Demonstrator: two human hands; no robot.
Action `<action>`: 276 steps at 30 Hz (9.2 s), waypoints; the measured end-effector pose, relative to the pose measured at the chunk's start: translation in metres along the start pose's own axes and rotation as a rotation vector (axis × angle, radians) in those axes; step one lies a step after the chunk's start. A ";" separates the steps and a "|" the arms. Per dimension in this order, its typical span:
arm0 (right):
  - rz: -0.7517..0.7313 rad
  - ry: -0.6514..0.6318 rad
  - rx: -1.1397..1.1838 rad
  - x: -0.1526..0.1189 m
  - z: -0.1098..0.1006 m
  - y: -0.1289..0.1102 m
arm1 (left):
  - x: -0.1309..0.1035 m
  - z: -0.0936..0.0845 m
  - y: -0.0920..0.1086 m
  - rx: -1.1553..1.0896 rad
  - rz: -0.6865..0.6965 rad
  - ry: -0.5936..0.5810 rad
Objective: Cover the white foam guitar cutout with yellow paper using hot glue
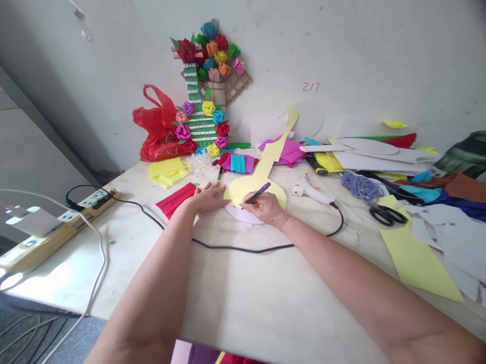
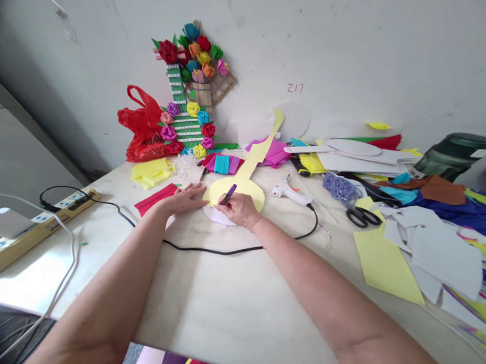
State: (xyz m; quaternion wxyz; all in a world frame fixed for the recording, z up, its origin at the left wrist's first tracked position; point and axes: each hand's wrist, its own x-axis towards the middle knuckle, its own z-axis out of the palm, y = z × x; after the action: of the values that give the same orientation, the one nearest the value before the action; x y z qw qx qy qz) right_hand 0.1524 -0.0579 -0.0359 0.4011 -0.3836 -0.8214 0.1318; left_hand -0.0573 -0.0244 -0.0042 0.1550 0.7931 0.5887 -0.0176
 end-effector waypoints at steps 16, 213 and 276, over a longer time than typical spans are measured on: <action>0.184 0.087 0.375 0.002 0.000 0.006 | -0.001 -0.002 0.001 0.007 0.000 -0.011; 0.279 0.062 0.451 -0.024 -0.035 0.010 | 0.000 0.002 0.002 -0.053 0.154 0.031; 0.397 0.633 0.725 -0.011 -0.041 0.010 | 0.008 0.014 0.029 -1.697 0.116 0.289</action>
State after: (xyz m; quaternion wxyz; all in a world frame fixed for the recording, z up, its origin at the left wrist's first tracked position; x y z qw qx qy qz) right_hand 0.1930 -0.0636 -0.0208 0.7041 -0.3896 -0.4727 0.3591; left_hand -0.0257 -0.0284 -0.0129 0.6194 0.4324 0.3755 0.5370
